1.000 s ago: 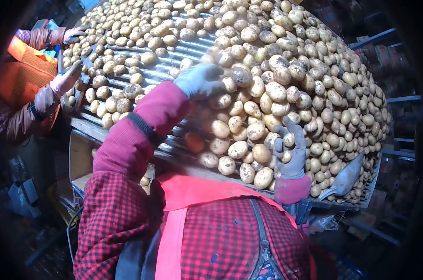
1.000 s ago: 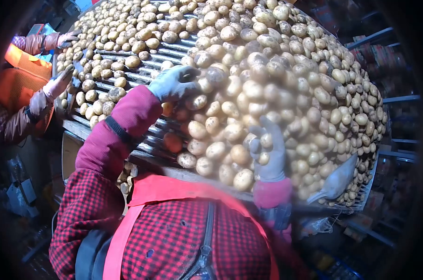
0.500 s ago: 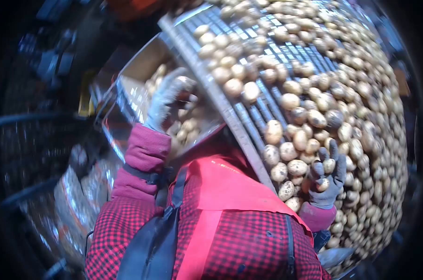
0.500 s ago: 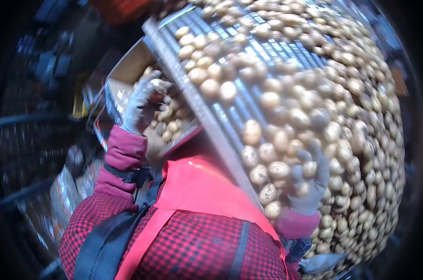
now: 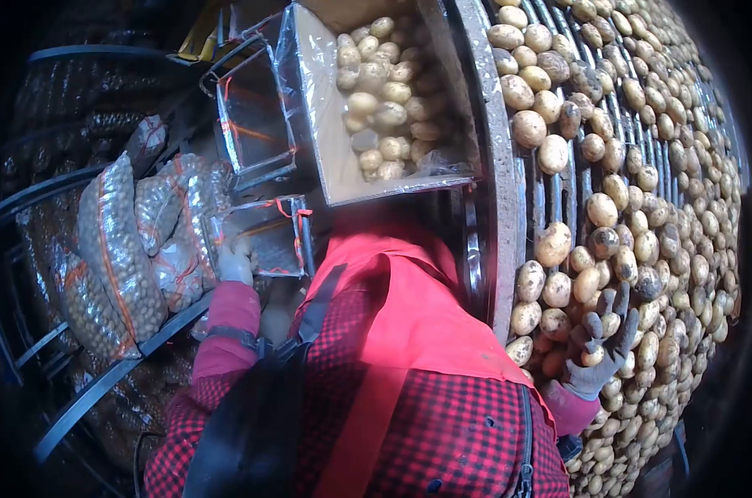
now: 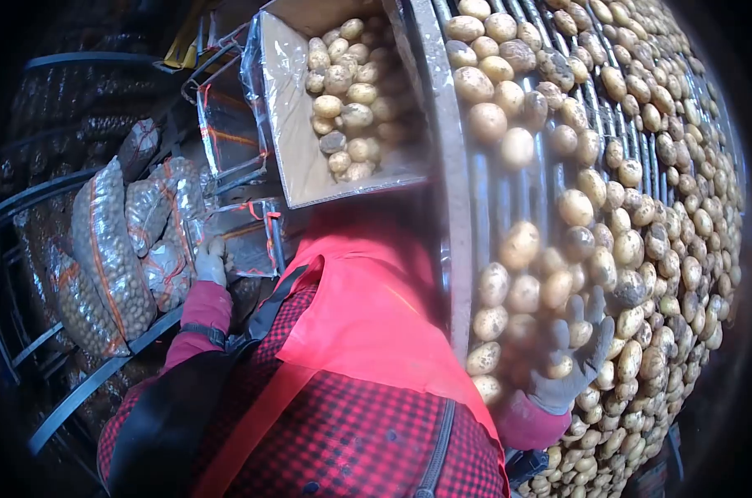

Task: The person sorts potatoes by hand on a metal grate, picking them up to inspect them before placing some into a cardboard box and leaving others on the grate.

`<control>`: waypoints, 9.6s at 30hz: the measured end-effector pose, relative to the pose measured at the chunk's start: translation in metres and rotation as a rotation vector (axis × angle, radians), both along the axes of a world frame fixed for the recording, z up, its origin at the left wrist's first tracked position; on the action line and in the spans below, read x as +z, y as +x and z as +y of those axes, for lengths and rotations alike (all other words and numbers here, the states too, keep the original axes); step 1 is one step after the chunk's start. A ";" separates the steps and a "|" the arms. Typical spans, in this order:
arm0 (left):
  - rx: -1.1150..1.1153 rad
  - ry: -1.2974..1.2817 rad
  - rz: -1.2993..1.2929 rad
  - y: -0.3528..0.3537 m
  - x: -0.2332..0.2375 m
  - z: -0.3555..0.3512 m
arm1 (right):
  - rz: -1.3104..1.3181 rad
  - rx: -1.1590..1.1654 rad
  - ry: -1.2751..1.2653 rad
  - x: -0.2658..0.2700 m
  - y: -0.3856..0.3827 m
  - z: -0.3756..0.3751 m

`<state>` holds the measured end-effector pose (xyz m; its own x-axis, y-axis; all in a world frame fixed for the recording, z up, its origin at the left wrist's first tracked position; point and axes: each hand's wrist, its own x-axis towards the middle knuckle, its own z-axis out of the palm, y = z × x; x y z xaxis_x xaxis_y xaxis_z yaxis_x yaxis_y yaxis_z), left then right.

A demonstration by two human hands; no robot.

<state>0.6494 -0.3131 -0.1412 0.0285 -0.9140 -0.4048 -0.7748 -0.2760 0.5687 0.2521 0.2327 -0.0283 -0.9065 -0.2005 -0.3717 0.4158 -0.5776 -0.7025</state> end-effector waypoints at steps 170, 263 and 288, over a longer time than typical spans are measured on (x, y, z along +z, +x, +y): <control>-2.114 -0.731 -0.078 -0.894 0.103 0.366 | -0.015 -0.572 0.498 0.012 -0.027 0.053; -2.008 -0.951 0.305 -0.565 0.100 0.172 | 0.019 -0.528 0.479 0.045 0.045 -0.004; -2.483 -0.605 -0.095 -0.775 0.171 0.398 | -0.102 -0.446 0.161 0.028 -0.012 -0.015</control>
